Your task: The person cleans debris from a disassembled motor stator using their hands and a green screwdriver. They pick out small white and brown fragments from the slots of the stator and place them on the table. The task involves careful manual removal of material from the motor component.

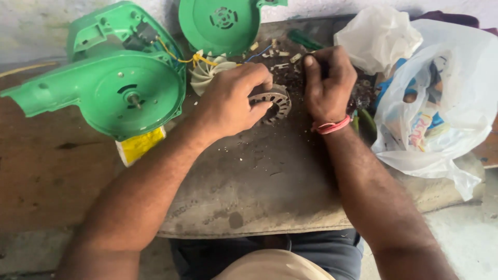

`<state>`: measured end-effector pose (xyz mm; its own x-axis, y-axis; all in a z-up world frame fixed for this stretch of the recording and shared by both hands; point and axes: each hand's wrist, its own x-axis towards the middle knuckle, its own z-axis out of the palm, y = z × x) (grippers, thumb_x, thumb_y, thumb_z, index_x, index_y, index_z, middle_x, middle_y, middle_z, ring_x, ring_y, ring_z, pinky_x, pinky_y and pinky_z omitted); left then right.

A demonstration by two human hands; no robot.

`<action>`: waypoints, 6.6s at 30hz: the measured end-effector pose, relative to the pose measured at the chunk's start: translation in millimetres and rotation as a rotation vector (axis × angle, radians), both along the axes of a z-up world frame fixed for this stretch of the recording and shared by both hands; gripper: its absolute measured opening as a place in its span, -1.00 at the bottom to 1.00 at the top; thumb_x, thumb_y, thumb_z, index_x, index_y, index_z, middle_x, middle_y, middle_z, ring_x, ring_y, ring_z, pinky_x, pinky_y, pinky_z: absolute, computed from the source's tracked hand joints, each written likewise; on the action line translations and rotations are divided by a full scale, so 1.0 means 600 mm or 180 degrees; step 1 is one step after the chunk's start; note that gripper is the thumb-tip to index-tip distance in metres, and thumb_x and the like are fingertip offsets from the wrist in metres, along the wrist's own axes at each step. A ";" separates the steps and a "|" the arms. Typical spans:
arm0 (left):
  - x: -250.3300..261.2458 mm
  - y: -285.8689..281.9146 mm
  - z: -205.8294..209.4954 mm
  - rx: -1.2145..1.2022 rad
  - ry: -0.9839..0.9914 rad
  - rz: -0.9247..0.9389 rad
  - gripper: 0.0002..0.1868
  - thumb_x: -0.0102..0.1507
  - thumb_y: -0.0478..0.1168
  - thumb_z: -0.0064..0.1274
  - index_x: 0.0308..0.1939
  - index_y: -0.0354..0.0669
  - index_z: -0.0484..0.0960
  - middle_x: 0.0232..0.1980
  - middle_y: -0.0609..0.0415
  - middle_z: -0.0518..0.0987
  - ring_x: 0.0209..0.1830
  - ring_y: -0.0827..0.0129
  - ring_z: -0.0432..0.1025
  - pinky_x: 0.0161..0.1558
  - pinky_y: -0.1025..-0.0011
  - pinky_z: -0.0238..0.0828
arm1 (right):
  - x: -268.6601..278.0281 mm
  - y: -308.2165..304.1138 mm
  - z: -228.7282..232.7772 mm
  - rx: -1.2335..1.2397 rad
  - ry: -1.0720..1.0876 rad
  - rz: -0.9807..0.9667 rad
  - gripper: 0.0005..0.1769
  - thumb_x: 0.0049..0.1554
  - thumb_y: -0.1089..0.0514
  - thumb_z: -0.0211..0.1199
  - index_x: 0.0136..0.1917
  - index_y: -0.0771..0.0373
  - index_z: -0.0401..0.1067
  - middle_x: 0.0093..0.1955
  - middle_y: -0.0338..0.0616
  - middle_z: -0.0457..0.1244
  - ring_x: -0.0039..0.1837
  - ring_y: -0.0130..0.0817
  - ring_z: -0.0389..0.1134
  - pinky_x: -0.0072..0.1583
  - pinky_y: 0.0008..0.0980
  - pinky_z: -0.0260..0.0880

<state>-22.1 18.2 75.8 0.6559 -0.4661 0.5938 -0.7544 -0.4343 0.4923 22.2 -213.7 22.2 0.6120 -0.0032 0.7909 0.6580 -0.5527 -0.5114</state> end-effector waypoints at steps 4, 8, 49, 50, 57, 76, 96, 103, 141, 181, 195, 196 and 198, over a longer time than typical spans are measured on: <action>-0.008 -0.015 -0.001 0.0136 0.0101 -0.0056 -0.62 0.12 -0.36 0.35 -0.08 -0.17 0.49 -0.10 0.04 0.54 -0.17 0.11 0.57 -0.20 0.23 0.51 | -0.006 0.002 0.004 0.0080 0.0129 0.0001 -0.85 0.29 0.29 0.33 -0.02 0.37 0.38 -0.17 0.05 0.31 -0.14 -0.07 0.36 -0.01 -0.19 0.38; -0.009 -0.019 -0.009 0.0101 0.0083 -0.0081 -0.62 0.16 -0.35 0.34 -0.03 -0.18 0.49 -0.05 0.04 0.54 -0.09 0.11 0.56 -0.13 0.23 0.53 | -0.007 0.009 0.004 0.0054 0.0060 0.0036 -0.87 0.30 0.30 0.32 0.01 0.36 0.38 -0.12 0.06 0.35 -0.08 -0.05 0.40 0.03 -0.18 0.41; 0.041 -0.027 -0.075 0.2240 0.0469 0.1579 -0.70 0.18 -0.01 0.22 -0.35 -0.20 0.67 -0.47 -0.11 0.62 -0.44 0.08 0.59 -0.40 0.10 0.52 | -0.010 0.020 0.000 -0.0791 0.1202 0.0942 -0.79 0.04 0.22 0.48 -0.10 0.31 0.51 -0.17 -0.01 0.38 -0.13 -0.17 0.44 -0.07 -0.26 0.41; 0.040 -0.025 -0.078 0.2138 0.0393 0.1591 -0.70 0.17 -0.02 0.23 -0.34 -0.20 0.67 -0.47 -0.11 0.63 -0.43 0.07 0.59 -0.38 0.11 0.52 | -0.008 0.023 -0.004 -0.0845 0.1251 0.0996 -0.78 0.01 0.22 0.49 -0.12 0.31 0.50 -0.18 -0.01 0.37 -0.12 -0.15 0.44 -0.06 -0.25 0.42; 0.040 -0.037 -0.094 0.1954 0.0307 0.1639 -0.74 0.05 -0.27 0.19 -0.20 -0.29 0.63 -0.38 -0.12 0.66 -0.37 0.07 0.62 -0.35 0.14 0.54 | -0.010 0.040 -0.015 -0.1076 0.1115 0.0435 -0.80 0.00 0.23 0.48 -0.16 0.32 0.50 -0.15 0.05 0.37 -0.08 0.04 0.44 -0.03 -0.10 0.42; 0.045 -0.034 -0.120 0.1552 -0.0205 0.1751 -0.84 0.07 -0.32 0.13 -0.28 -0.27 0.64 -0.39 -0.13 0.66 -0.42 0.04 0.60 -0.43 0.13 0.52 | -0.069 0.074 -0.021 -0.1252 0.0670 -0.0213 -0.86 0.04 0.25 0.38 -0.10 0.24 0.49 -0.06 0.06 0.28 0.05 0.15 0.33 0.03 0.02 0.35; 0.043 -0.039 -0.128 0.1466 -0.0287 0.1641 -0.84 0.06 -0.34 0.09 -0.28 -0.27 0.64 -0.34 -0.11 0.66 -0.42 0.09 0.60 -0.45 0.18 0.52 | -0.020 0.044 -0.029 -0.1526 0.0785 0.0143 -0.88 0.10 0.27 0.35 -0.14 0.32 0.43 -0.07 0.12 0.24 0.05 0.19 0.30 0.05 0.04 0.32; 0.051 -0.042 -0.138 0.1625 -0.0250 0.1632 -0.85 0.10 -0.34 0.10 -0.27 -0.31 0.63 -0.37 -0.13 0.65 -0.45 0.08 0.60 -0.46 0.17 0.52 | -0.056 0.044 -0.043 -0.1414 0.0955 0.0040 -0.83 0.07 0.25 0.36 -0.14 0.35 0.40 -0.07 0.13 0.24 0.06 0.19 0.30 0.03 0.04 0.31; 0.045 -0.035 -0.132 0.1517 -0.0248 0.1646 -0.84 0.07 -0.35 0.10 -0.29 -0.32 0.64 -0.38 -0.13 0.65 -0.44 0.10 0.59 -0.50 0.19 0.50 | -0.071 0.027 -0.048 -0.1412 0.0762 0.0044 -0.81 0.07 0.26 0.42 -0.18 0.30 0.39 -0.11 0.07 0.24 0.05 0.15 0.28 0.07 0.02 0.29; 0.042 -0.037 -0.122 0.1530 -0.0120 0.1689 -0.84 0.07 -0.35 0.10 -0.28 -0.31 0.64 -0.36 -0.13 0.65 -0.37 0.05 0.60 -0.40 0.14 0.52 | -0.064 0.034 -0.034 -0.1555 0.0737 0.0082 -0.85 0.13 0.22 0.35 -0.10 0.29 0.42 -0.05 0.05 0.25 0.07 0.11 0.29 0.07 0.00 0.34; 0.039 -0.038 -0.120 0.1516 -0.0093 0.1670 -0.79 0.02 -0.35 0.16 -0.27 -0.32 0.63 -0.32 -0.13 0.65 -0.36 0.04 0.60 -0.39 0.14 0.53 | -0.068 0.030 -0.036 -0.1579 0.0770 0.0084 -0.84 0.08 0.25 0.36 -0.11 0.30 0.41 -0.04 0.05 0.27 0.08 0.11 0.29 0.06 -0.02 0.35; 0.041 -0.037 -0.118 0.1510 -0.0104 0.1675 -0.79 0.02 -0.35 0.16 -0.26 -0.32 0.63 -0.32 -0.13 0.66 -0.36 0.05 0.60 -0.38 0.14 0.53 | -0.072 0.030 -0.035 -0.1598 0.0857 0.0052 -0.84 0.09 0.25 0.37 -0.13 0.30 0.40 -0.06 0.05 0.27 0.07 0.11 0.29 0.06 -0.02 0.35; 0.037 -0.040 -0.118 0.1493 -0.0117 0.1668 -0.79 0.03 -0.35 0.15 -0.26 -0.31 0.63 -0.31 -0.13 0.66 -0.35 0.05 0.60 -0.36 0.14 0.54 | -0.067 0.032 -0.034 -0.1550 0.0872 0.0041 -0.83 0.09 0.24 0.38 -0.13 0.30 0.41 -0.06 0.05 0.27 0.06 0.10 0.30 0.06 -0.02 0.34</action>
